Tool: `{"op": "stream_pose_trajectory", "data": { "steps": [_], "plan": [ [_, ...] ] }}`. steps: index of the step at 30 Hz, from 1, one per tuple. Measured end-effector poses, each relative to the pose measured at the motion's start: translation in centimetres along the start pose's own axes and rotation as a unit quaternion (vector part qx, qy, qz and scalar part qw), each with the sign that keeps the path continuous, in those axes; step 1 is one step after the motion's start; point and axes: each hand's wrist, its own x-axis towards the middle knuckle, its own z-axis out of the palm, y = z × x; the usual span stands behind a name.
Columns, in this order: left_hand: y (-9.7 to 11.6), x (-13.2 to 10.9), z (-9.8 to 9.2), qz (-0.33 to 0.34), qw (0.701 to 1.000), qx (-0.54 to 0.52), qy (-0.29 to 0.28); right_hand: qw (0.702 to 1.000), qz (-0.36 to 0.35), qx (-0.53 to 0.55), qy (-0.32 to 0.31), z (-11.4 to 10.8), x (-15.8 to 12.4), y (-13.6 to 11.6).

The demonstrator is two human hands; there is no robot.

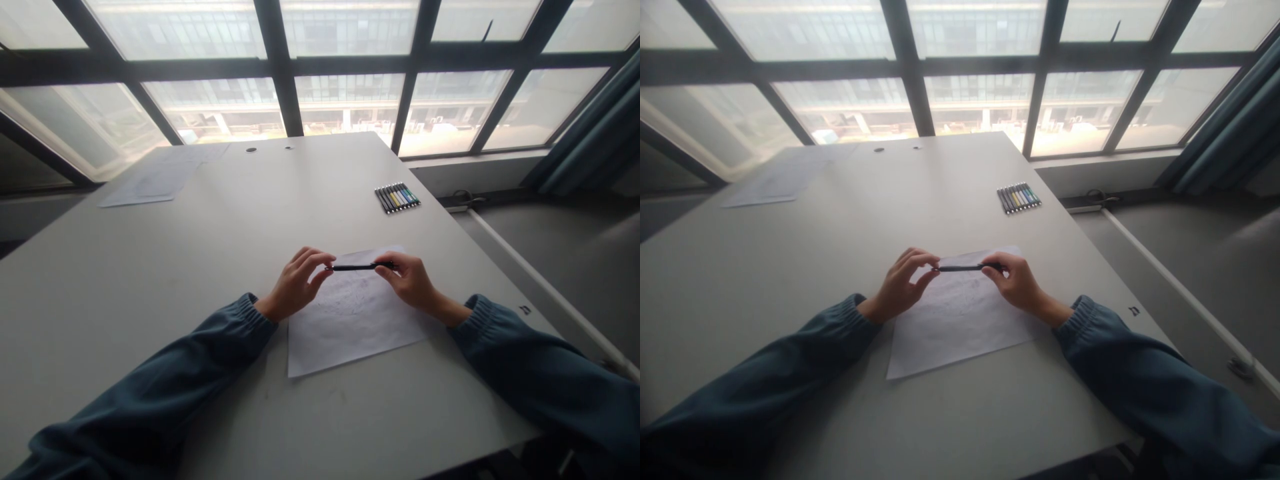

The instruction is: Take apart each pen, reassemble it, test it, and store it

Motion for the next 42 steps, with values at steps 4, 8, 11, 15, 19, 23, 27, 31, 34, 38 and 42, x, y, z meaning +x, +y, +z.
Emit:
{"op": "stream_pose_trajectory", "data": {
  "steps": [4, 8, 11, 15, 19, 23, 27, 31, 34, 38, 42],
  "plan": [
    [0.1, 0.0, -0.1, -0.007, 1.0, -0.009, -0.025, 1.0, -0.003, 0.01, -0.012, 0.0, 0.0, -0.2],
    [0.1, -0.2, -0.2, -0.021, 0.999, -0.012, -0.042, 0.999, -0.015, 0.02, -0.037, 0.0, -0.1, -0.5],
    [0.0, -0.3, -0.1, -0.039, 0.998, -0.013, -0.045, 0.999, -0.021, 0.022, -0.045, 0.0, -0.1, -0.7],
    [0.1, -0.4, -0.1, -0.06, 0.997, -0.013, -0.039, 0.998, -0.028, 0.022, -0.047, -0.1, 0.0, -0.8],
    [0.2, -0.5, -0.2, -0.085, 0.996, -0.013, -0.03, 0.999, -0.03, 0.015, -0.034, -0.2, 0.1, -0.8],
    [-0.1, -0.3, -0.1, -0.091, 0.996, -0.008, -0.01, 1.0, -0.026, -0.008, -0.011, -0.4, 0.2, -0.8],
    [-0.5, 0.0, 0.2, -0.05, 0.999, 0.002, -0.014, 0.999, -0.03, -0.025, -0.002, -0.5, 0.3, -1.0],
    [-0.6, 0.1, 0.2, -0.029, 0.999, 0.012, -0.036, 0.999, -0.039, -0.026, 0.002, -0.5, 0.3, -1.0],
    [-0.7, -0.1, 0.2, -0.034, 0.998, 0.031, -0.031, 0.999, -0.046, -0.026, 0.005, -0.8, 0.4, -0.9],
    [-0.8, -0.2, 0.2, -0.047, 0.998, 0.046, -0.021, 0.999, -0.04, -0.017, -0.003, -2.0, 0.9, -0.7],
    [-0.8, -0.2, 0.2, -0.067, 0.996, 0.056, -0.009, 0.999, -0.031, 0.01, 0.004, -4.0, 1.9, 0.1]
  ]
}}
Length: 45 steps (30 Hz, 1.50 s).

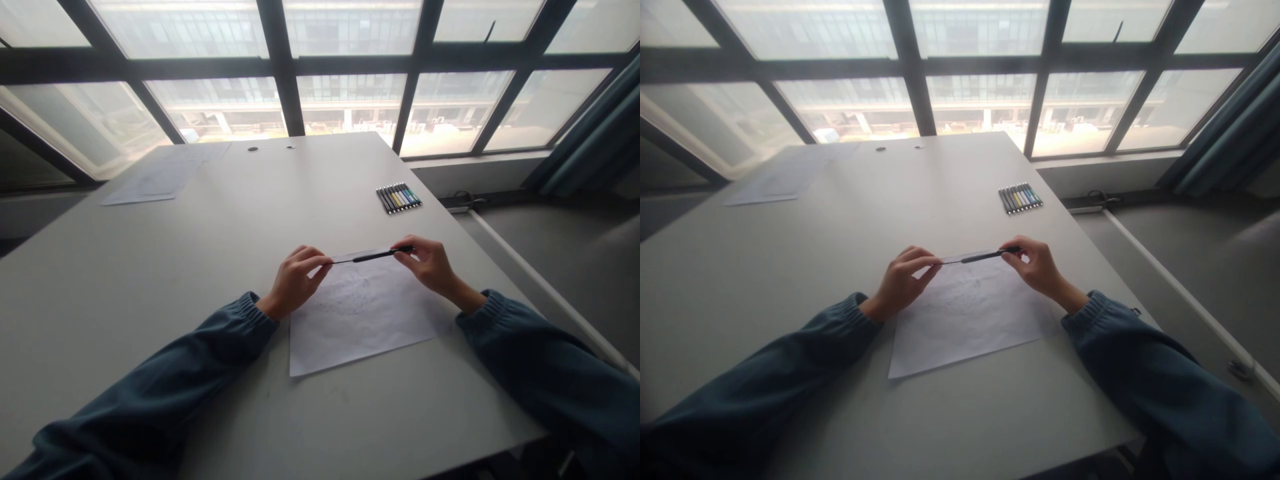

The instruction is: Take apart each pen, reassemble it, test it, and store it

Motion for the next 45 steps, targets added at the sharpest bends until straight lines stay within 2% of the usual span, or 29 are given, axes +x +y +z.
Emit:
{"op": "stream_pose_trajectory", "data": {
  "steps": [3, 5, 9, 11, 13, 18, 24, 28, 35, 39, 45],
  "plan": [
    [0.0, 0.0, 0.0, -0.025, 1.0, 0.013, 0.015, 0.998, 0.023, 0.041, 0.036, -1.6, 0.6, 1.3],
    [-0.1, 0.0, 0.1, -0.037, 0.999, 0.023, 0.023, 0.993, 0.046, 0.067, 0.082, -2.3, 1.0, 2.4],
    [-0.1, 0.0, 0.1, -0.04, 0.999, 0.024, 0.025, 0.979, 0.069, 0.108, 0.156, -2.6, 1.4, 3.6],
    [-0.1, 0.0, 0.1, -0.027, 0.999, 0.012, 0.013, 0.983, 0.084, 0.075, 0.142, -2.1, 1.3, 3.4],
    [0.0, 0.0, 0.2, -0.011, 1.0, 0.001, -0.007, 0.991, 0.086, 0.026, 0.104, -1.2, 1.0, 2.9],
    [0.3, 0.1, 0.1, 0.015, 0.998, -0.009, -0.061, 0.996, 0.035, -0.086, 0.015, 0.8, 0.3, 2.3],
    [0.4, 0.2, 0.0, 0.028, 0.996, -0.023, -0.083, 0.99, -0.021, -0.13, -0.049, 1.1, 0.1, 2.8],
    [0.3, 0.0, 0.1, 0.03, 0.996, -0.017, -0.086, 0.979, -0.051, -0.189, -0.063, 1.1, 0.3, 3.2],
    [0.3, -0.1, 0.1, 0.019, 0.993, -0.006, -0.117, 0.966, -0.06, -0.231, -0.1, 1.0, 0.3, 3.2],
    [0.3, -0.1, 0.1, 0.017, 0.993, -0.008, -0.116, 0.957, -0.068, -0.257, -0.114, 0.9, 0.3, 3.2],
    [0.3, -0.1, 0.1, 0.022, 0.994, -0.01, -0.111, 0.964, -0.112, -0.234, -0.061, 1.2, 0.1, 1.9]
  ]
}}
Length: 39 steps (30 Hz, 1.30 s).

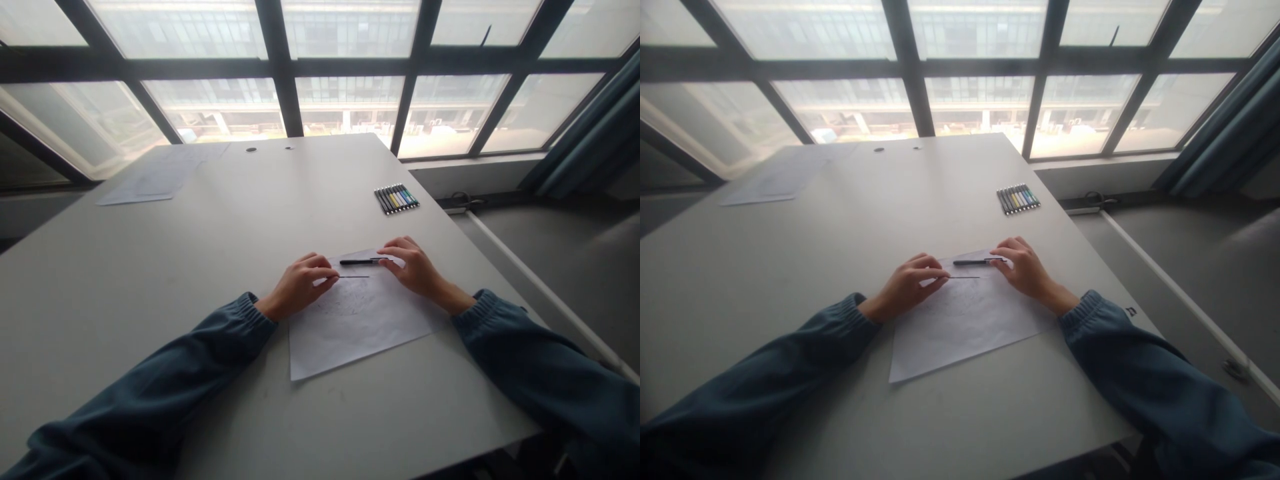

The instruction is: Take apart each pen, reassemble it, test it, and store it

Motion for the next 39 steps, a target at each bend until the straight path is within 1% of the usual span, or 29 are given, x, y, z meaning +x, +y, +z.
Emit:
{"op": "stream_pose_trajectory", "data": {
  "steps": [2, 5, 8, 11, 15, 18, 20, 28, 31, 35, 39],
  "plan": [
    [0.0, 0.0, 0.0, 0.005, 1.0, -0.004, 0.012, 1.0, -0.017, 0.011, 0.0, 0.0, 0.0, -1.1],
    [0.1, 0.1, 0.0, 0.014, 0.999, -0.013, 0.03, 0.997, -0.06, 0.003, -0.044, 0.5, -0.1, -2.5],
    [0.2, 0.2, -0.1, 0.019, 0.999, -0.015, 0.038, 0.995, -0.077, -0.003, -0.058, 1.2, -0.2, -3.2],
    [0.2, 0.2, -0.1, 0.016, 0.999, -0.01, 0.043, 0.997, -0.067, -0.004, -0.049, 1.2, -0.2, -2.9],
    [-0.1, 0.1, -0.1, -0.006, 0.999, 0.007, 0.041, 0.998, -0.045, -0.007, -0.042, 0.3, -0.4, -1.9],
    [-0.3, 0.0, 0.0, -0.021, 0.999, 0.019, 0.027, 0.999, -0.025, -0.019, -0.03, -0.3, -0.6, -1.1],
    [-0.3, 0.0, 0.0, -0.02, 0.999, 0.026, 0.011, 0.999, -0.015, -0.025, -0.027, -0.3, -0.7, -0.8],
    [-0.6, -0.2, 0.0, -0.01, 0.998, 0.042, -0.043, 0.995, -0.026, -0.04, -0.09, 0.3, -0.6, -0.8],
    [-0.6, -0.1, -0.1, -0.014, 0.998, 0.039, -0.047, 0.994, -0.02, -0.041, -0.095, 0.1, -0.6, -1.0],
    [-0.5, 0.0, 0.0, -0.033, 0.999, 0.027, -0.016, 0.997, -0.018, -0.032, -0.069, -0.2, -0.5, -1.3],
    [-0.6, 0.0, 0.1, -0.089, 0.995, 0.022, 0.028, 0.998, -0.021, -0.019, -0.05, -0.2, -0.5, -1.3]
  ]
}}
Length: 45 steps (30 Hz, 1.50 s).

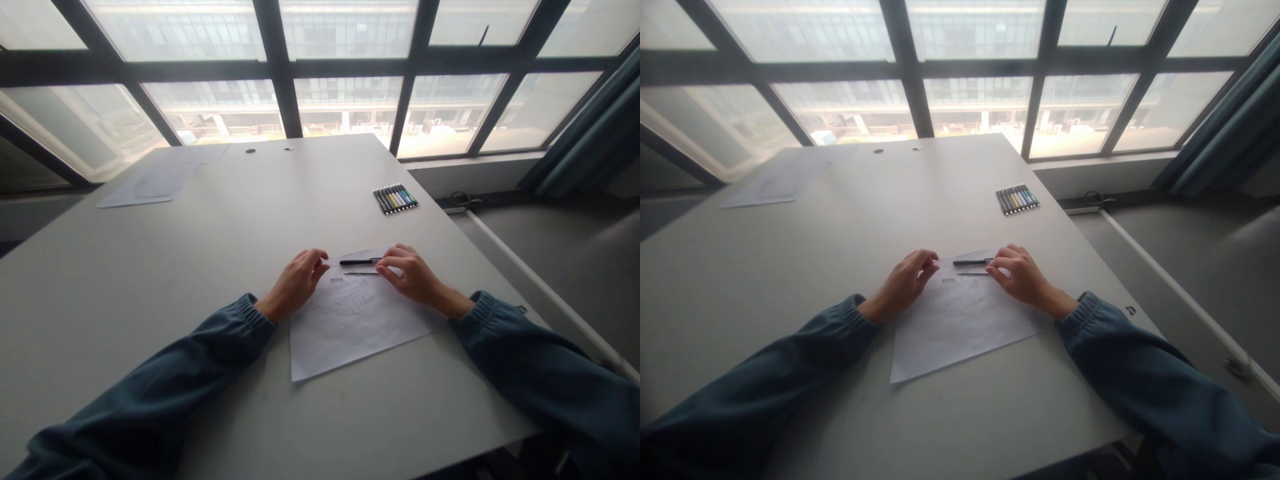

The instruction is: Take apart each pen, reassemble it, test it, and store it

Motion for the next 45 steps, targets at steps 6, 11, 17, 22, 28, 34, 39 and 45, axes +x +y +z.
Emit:
{"op": "stream_pose_trajectory", "data": {
  "steps": [6, 11, 17, 22, 28, 34, 39, 45],
  "plan": [
    [-0.6, 0.0, 0.0, 0.03, 0.999, -0.007, -0.037, 1.0, 0.002, 0.01, 0.012, 0.0, 0.0, 0.1],
    [-1.1, -0.2, 0.3, 0.038, 0.998, -0.014, -0.041, 1.0, 0.004, 0.01, 0.012, 0.0, 0.0, 0.0],
    [-0.8, -0.2, 0.3, 0.02, 0.999, 0.015, -0.034, 1.0, 0.005, 0.015, 0.01, 0.0, 0.0, 0.0],
    [-0.2, -0.1, 0.0, 0.017, 0.999, 0.027, -0.034, 1.0, 0.004, 0.012, 0.014, 0.0, 0.0, -0.1],
    [0.3, 0.0, -0.3, 0.014, 0.999, 0.032, -0.016, 0.999, -0.009, 0.01, 0.034, 0.2, 0.0, 0.1],
    [0.4, 0.0, -0.4, 0.065, 0.997, 0.044, -0.01, 0.996, 0.009, 0.017, 0.083, 0.1, 0.2, 0.0],
    [0.3, -0.1, -0.4, 0.082, 0.995, 0.058, -0.025, 0.996, 0.011, 0.006, 0.084, 0.1, 0.2, -0.2],
    [0.1, -0.2, -0.4, 0.079, 0.994, 0.064, -0.047, 0.998, -0.019, -0.059, 0.013, 0.2, 0.1, -0.5]
  ]
}}
